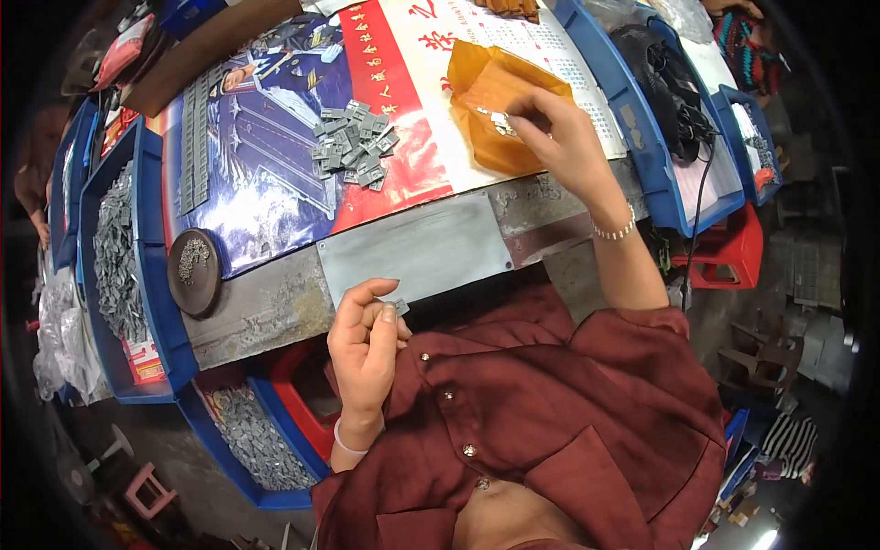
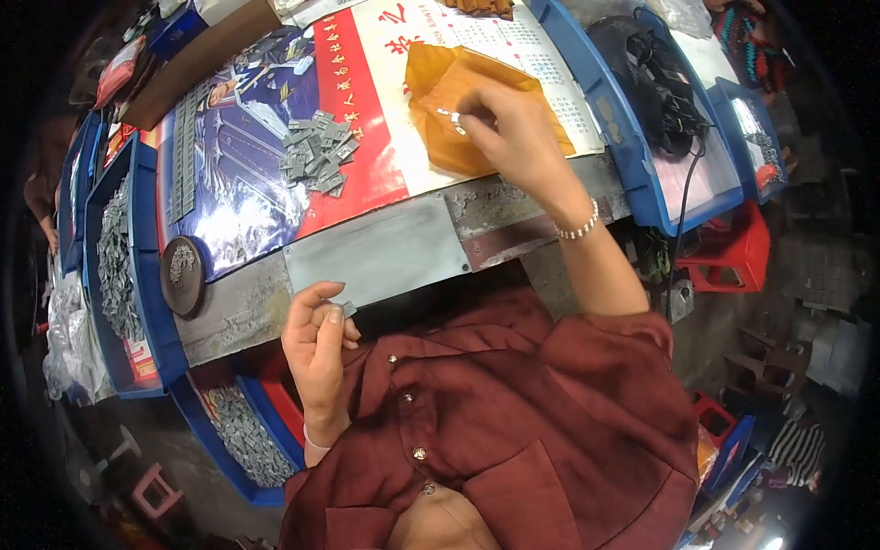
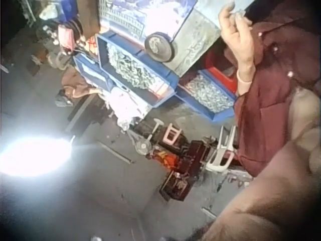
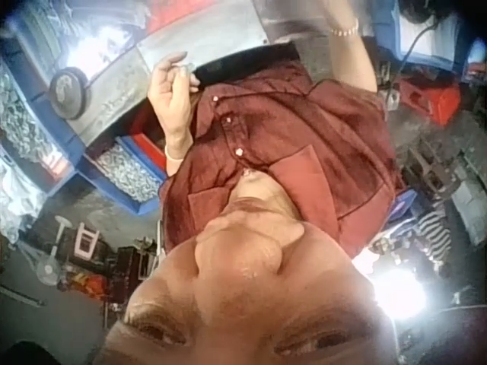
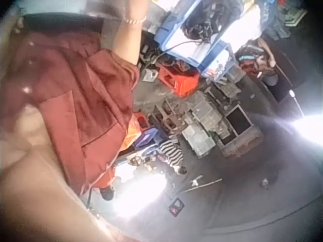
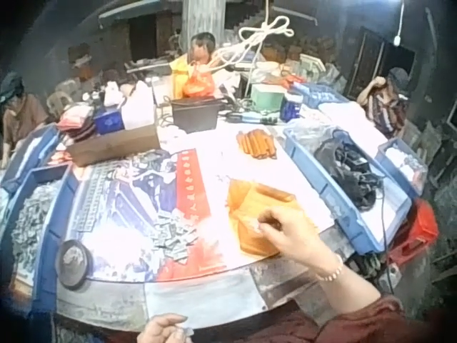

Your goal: Manually inserting small metal pins into plastic hardware components at a workbench.

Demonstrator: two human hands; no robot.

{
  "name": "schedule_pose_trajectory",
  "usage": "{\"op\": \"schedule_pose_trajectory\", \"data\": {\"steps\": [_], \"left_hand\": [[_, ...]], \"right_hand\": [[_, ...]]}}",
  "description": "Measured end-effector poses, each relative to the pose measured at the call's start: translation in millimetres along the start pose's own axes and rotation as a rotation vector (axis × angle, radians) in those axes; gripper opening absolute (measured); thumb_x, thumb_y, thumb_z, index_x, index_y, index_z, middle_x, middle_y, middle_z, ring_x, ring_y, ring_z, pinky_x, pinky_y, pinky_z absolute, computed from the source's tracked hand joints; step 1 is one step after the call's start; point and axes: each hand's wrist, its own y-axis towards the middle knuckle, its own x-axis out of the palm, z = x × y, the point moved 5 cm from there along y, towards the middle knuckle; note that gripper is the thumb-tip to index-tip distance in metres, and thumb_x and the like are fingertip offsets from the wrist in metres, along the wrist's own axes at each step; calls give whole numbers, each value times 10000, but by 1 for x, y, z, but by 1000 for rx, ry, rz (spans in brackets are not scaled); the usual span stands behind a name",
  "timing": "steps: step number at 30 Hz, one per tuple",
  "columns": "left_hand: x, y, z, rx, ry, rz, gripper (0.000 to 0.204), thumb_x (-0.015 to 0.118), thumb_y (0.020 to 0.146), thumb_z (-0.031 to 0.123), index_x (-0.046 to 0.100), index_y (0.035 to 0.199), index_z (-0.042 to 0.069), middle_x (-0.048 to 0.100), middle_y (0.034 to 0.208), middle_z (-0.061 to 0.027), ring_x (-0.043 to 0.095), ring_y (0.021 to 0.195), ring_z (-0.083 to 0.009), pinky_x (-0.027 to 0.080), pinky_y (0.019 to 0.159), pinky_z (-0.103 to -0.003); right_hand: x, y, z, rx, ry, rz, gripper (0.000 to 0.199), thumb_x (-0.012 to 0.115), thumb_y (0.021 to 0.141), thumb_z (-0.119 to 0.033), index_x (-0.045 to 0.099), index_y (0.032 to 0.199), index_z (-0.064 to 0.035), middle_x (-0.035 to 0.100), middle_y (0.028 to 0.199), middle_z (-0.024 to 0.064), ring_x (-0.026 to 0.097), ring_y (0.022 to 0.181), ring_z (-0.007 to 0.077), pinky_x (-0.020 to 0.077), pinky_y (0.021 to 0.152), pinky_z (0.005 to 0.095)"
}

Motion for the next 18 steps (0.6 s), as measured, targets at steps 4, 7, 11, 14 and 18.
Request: {"op": "schedule_pose_trajectory", "data": {"steps": [4,7,11,14,18], "left_hand": [[-3,-2,3,1,26,-5,232,488,927,27,533,1143,-45,521,697,13,499,627,-47,394,565,-170],[-10,-4,2,1,23,6,224,489,925,27,542,1130,-45,531,693,9,502,622,-48,398,564,-170],[-18,-7,-3,-15,24,18,219,486,925,23,547,1124,-42,534,695,11,502,623,-43,396,564,-168],[-18,-7,-4,-18,20,26,209,482,925,14,555,1114,-36,541,669,12,497,605,-36,392,557,-170],[-17,-6,-7,-33,-9,16,198,478,923,6,569,1096,-27,548,642,17,499,593,-28,395,553,-175]], "right_hand": [[15,40,20,-153,-250,-188,165,620,838,-74,613,976,16,632,848,110,628,753,234,492,685,310],[26,58,24,-236,-246,-372,158,615,830,-43,620,981,4,618,912,110,618,853,257,489,758,323],[31,71,28,-344,-242,-591,179,614,810,-9,624,989,-9,596,961,109,599,919,256,481,814,333],[33,75,24,-379,-235,-653,152,615,808,-10,611,960,-3,586,932,106,592,895,265,478,803,331],[34,76,22,-406,-269,-691,118,616,809,-12,589,923,1,569,905,105,583,868,265,476,792,327]]}}
